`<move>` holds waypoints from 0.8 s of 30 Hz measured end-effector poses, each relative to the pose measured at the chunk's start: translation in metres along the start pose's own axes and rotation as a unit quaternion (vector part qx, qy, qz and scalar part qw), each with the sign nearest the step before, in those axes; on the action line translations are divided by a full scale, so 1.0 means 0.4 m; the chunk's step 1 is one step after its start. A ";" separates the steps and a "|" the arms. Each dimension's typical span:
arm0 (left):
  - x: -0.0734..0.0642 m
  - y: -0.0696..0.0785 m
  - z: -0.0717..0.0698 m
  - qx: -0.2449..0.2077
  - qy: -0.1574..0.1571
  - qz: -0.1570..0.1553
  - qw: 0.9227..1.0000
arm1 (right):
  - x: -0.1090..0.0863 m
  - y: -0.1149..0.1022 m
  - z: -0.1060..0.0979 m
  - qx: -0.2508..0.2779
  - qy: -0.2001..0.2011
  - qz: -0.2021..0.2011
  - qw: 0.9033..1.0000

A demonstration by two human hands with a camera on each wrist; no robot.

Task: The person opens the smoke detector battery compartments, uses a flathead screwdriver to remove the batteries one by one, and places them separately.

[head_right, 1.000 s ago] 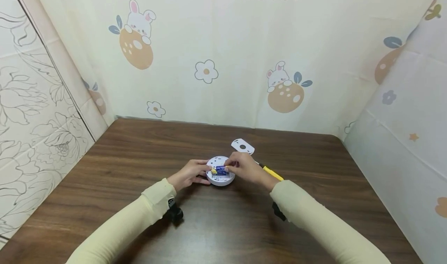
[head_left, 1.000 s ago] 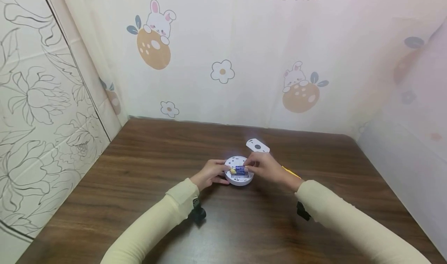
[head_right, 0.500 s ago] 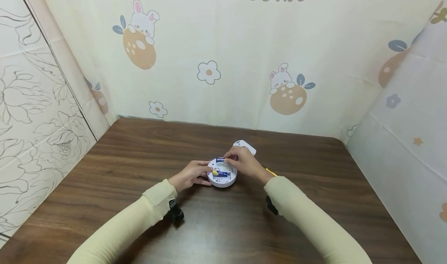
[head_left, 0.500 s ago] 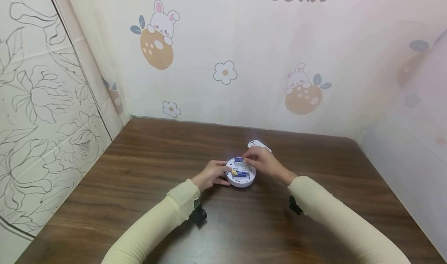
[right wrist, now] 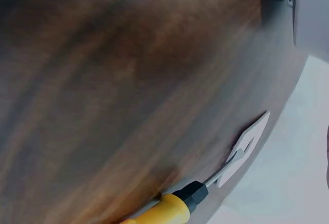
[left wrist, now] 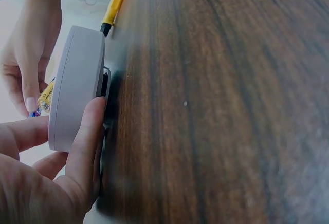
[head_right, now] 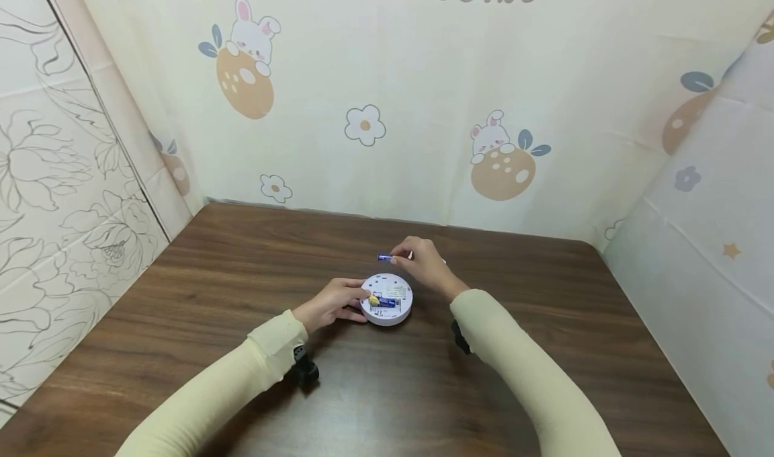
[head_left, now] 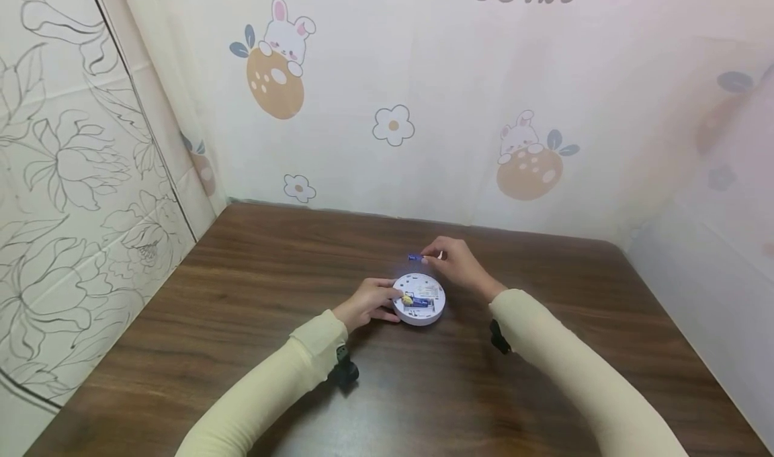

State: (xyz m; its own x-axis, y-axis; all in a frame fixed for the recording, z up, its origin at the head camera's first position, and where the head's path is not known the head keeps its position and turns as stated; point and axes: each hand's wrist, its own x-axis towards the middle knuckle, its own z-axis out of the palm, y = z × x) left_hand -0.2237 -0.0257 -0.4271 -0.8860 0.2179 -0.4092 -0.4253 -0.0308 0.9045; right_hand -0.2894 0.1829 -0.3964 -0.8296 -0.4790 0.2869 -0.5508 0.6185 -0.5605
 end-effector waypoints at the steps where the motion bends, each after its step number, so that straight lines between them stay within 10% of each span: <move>1: 0.000 0.001 0.000 0.002 0.000 -0.001 1.000 | 0.006 0.004 0.000 -0.001 0.001 0.000 1.000; 24: 0.010 -0.001 -0.002 0.008 -0.002 0.001 1.000 | 0.098 0.088 0.046 -0.033 -0.004 0.051 0.998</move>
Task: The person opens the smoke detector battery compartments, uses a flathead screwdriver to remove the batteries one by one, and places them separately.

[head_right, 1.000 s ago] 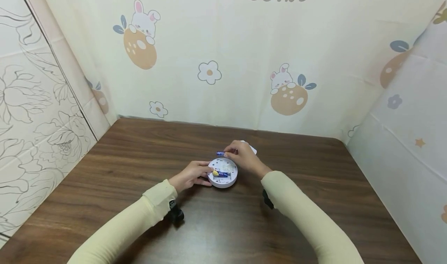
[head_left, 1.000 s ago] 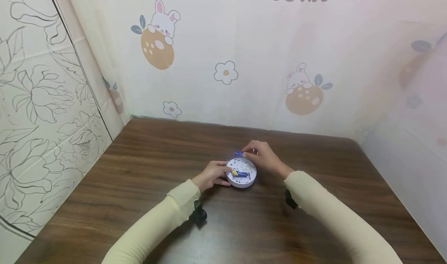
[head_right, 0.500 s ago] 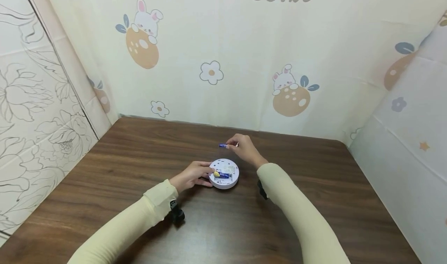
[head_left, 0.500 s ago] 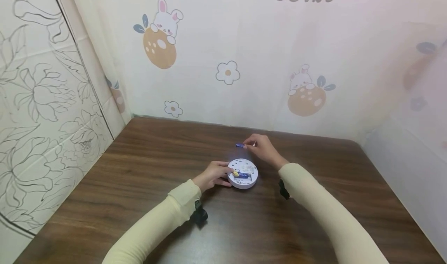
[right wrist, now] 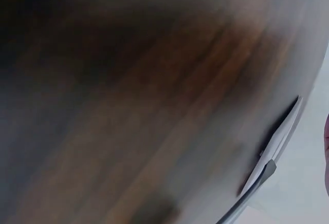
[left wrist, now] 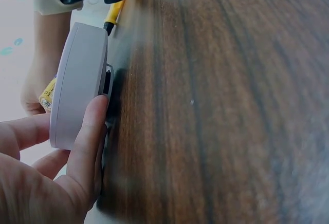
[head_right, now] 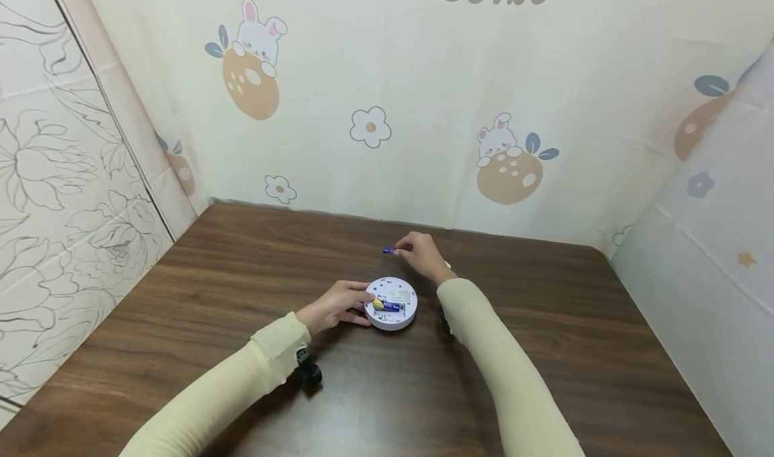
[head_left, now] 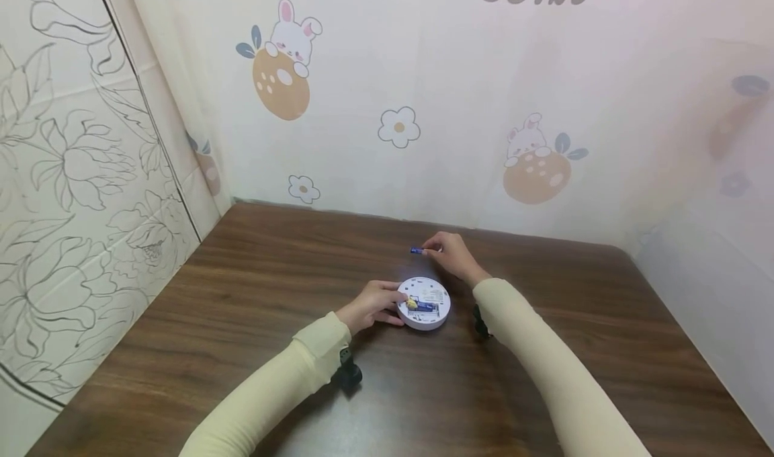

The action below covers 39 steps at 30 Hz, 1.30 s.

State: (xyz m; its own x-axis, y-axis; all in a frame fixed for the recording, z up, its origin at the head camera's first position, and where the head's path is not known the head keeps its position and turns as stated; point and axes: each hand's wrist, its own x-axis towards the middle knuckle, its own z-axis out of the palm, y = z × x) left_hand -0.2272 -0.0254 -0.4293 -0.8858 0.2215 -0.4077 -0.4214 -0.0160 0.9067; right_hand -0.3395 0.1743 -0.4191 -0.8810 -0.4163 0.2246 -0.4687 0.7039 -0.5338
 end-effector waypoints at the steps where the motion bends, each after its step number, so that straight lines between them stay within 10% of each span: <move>1: 0.000 0.000 0.000 0.000 0.001 -0.001 1.000 | 0.002 0.000 0.002 0.001 -0.002 0.002 1.000; 39: -0.005 0.005 0.001 -0.012 0.001 -0.013 1.000 | 0.035 -0.006 0.041 -0.052 -0.081 0.042 0.994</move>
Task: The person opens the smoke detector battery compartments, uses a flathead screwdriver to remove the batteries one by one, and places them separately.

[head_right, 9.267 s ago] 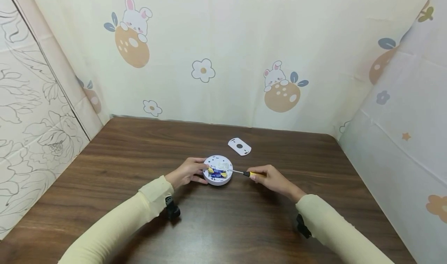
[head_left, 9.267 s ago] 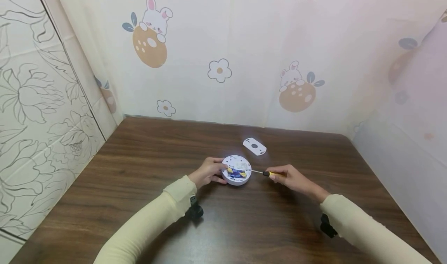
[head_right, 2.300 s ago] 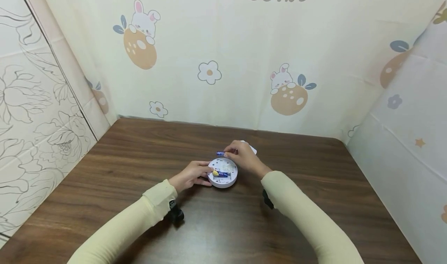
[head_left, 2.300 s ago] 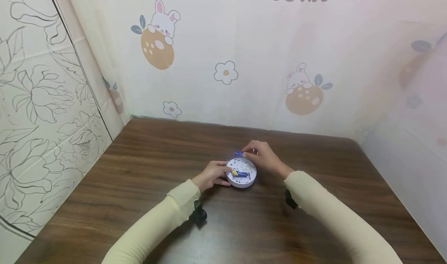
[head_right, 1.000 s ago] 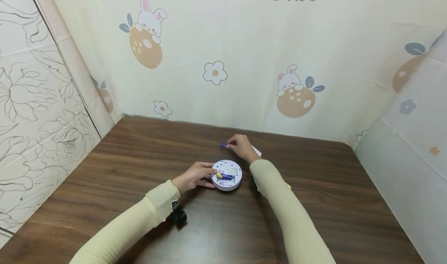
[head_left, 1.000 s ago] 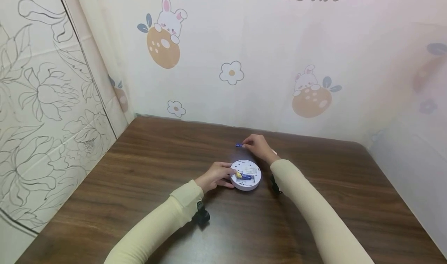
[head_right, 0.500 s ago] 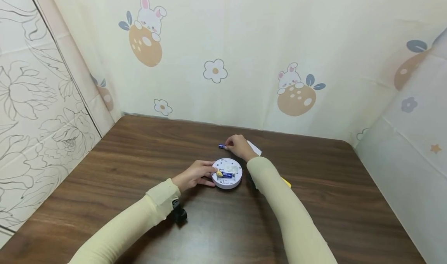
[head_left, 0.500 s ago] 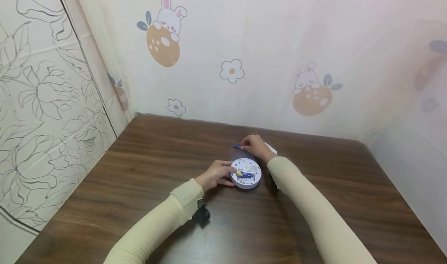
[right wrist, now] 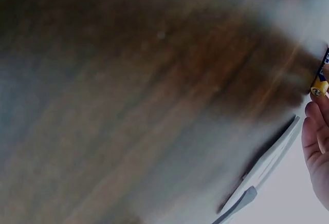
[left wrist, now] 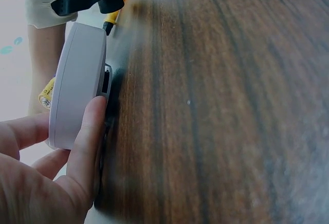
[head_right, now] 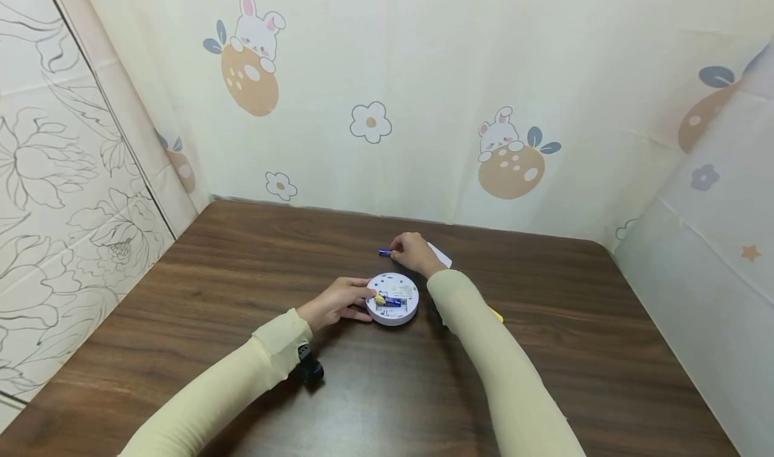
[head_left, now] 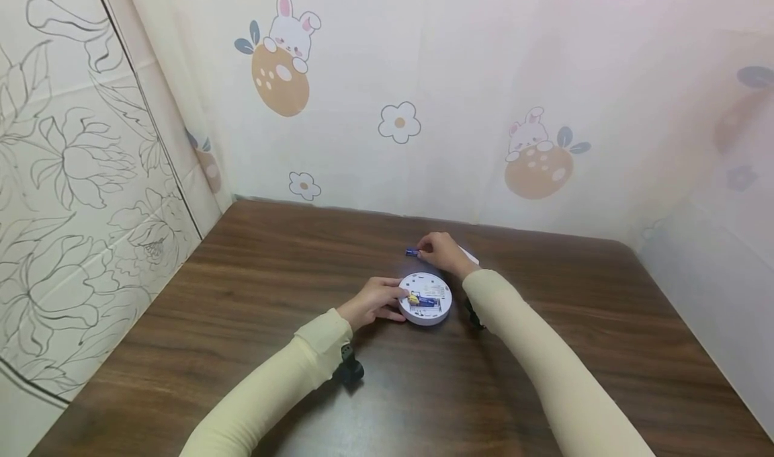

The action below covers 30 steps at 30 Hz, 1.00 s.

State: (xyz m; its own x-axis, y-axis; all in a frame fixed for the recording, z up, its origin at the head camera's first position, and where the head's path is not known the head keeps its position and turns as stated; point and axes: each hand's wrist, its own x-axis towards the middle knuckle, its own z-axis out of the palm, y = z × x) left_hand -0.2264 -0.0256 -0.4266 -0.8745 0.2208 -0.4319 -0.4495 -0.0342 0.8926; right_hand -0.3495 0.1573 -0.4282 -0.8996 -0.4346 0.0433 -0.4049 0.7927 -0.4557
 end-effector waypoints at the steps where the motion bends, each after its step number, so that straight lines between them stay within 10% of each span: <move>1: 0.000 -0.001 0.000 -0.001 -0.001 0.000 1.000 | -0.001 0.001 0.001 0.001 0.000 -0.001 1.000; 30: 0.003 -0.001 -0.006 -0.003 -0.015 0.007 1.000 | -0.088 -0.100 -0.070 0.037 -0.001 -0.111 0.993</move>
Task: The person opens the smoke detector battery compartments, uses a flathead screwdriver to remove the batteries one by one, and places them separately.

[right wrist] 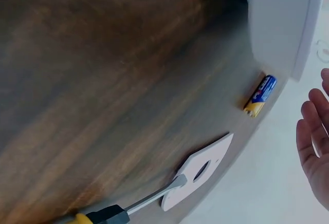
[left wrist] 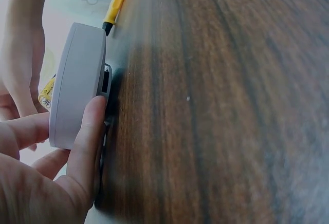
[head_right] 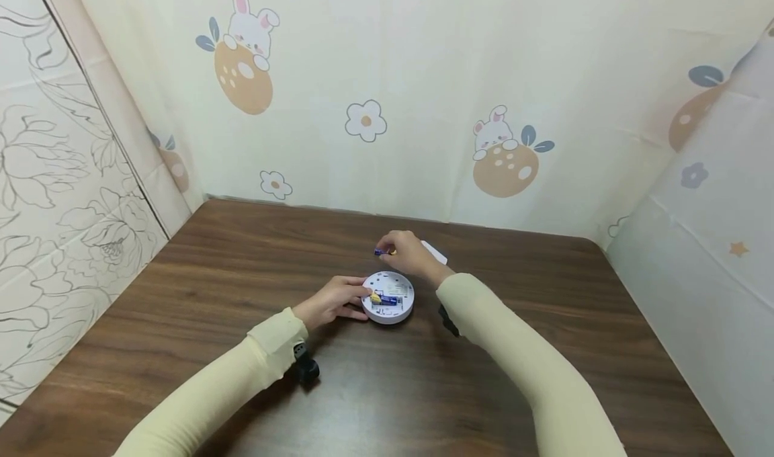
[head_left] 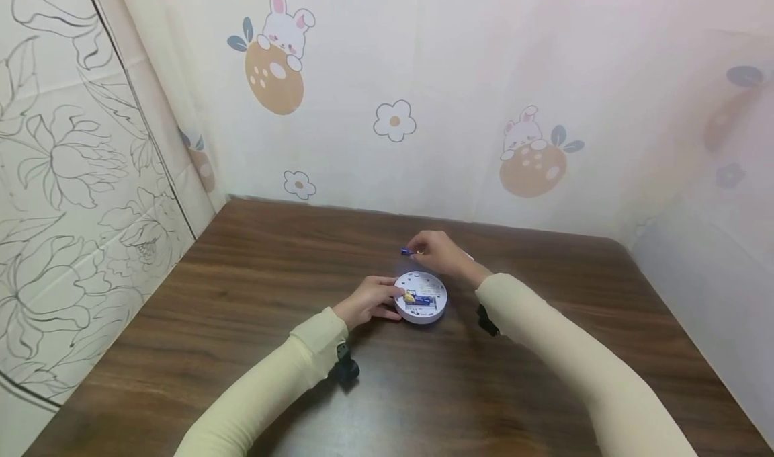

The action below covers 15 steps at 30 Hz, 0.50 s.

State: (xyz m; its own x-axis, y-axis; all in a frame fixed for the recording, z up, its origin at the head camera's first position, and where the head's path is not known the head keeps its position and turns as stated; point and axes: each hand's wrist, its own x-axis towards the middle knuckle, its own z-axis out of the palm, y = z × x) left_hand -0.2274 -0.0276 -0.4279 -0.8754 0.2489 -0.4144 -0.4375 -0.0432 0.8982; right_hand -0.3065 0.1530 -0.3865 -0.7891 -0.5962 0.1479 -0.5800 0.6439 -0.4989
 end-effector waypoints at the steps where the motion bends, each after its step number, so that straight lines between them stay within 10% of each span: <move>1: 0.000 0.000 0.000 0.001 0.000 0.000 1.000 | -0.007 -0.005 -0.001 0.002 -0.001 -0.004 1.000; 15: -0.006 0.001 0.005 -0.001 -0.001 0.002 1.000 | -0.100 -0.072 0.014 0.006 0.018 -0.032 0.999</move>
State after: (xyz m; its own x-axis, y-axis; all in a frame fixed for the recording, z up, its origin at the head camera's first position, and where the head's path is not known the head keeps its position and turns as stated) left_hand -0.2251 -0.0261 -0.4264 -0.8769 0.2510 -0.4099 -0.4337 -0.0454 0.8999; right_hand -0.2571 0.1556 -0.3829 -0.7573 -0.6185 0.2097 -0.6270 0.5989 -0.4982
